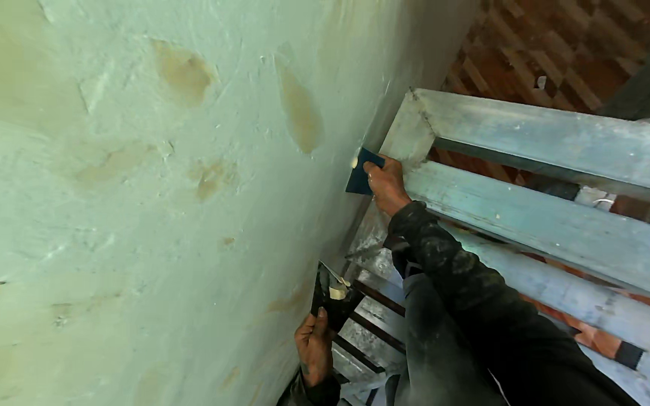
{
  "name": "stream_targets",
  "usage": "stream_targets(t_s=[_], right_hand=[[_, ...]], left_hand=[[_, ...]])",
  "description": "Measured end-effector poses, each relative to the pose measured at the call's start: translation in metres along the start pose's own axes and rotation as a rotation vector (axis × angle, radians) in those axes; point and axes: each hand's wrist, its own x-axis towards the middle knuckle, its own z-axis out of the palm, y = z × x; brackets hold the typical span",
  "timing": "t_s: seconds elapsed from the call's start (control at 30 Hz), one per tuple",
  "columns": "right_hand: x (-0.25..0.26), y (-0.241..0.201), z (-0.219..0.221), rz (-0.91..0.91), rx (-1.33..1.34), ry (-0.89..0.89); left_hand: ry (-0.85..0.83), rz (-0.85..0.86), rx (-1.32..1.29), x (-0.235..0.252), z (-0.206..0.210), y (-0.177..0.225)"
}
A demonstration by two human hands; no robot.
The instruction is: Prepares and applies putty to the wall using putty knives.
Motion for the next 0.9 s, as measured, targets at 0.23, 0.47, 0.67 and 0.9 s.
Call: stream_targets(t_s=[0.23,0.47,0.67,0.9], right_hand=[[-0.013,-0.019,0.008,0.049,0.121,-0.011],[-0.041,-0.056,0.015,0.051,0.171,-0.003],[-0.077,-0.097,0.025,-0.023,0.140,-0.001],[-0.119,-0.128,0.043,-0.162,0.052,0.009]], left_hand=[[-0.024,-0.002,-0.043,-0.004,-0.002,-0.001],[-0.007,-0.018,-0.078,-0.016,-0.014,0.007],[-0.011,-0.008,-0.114,-0.027,-0.032,0.010],[0.022,0.023,-0.146,-0.044,-0.050,0.014]])
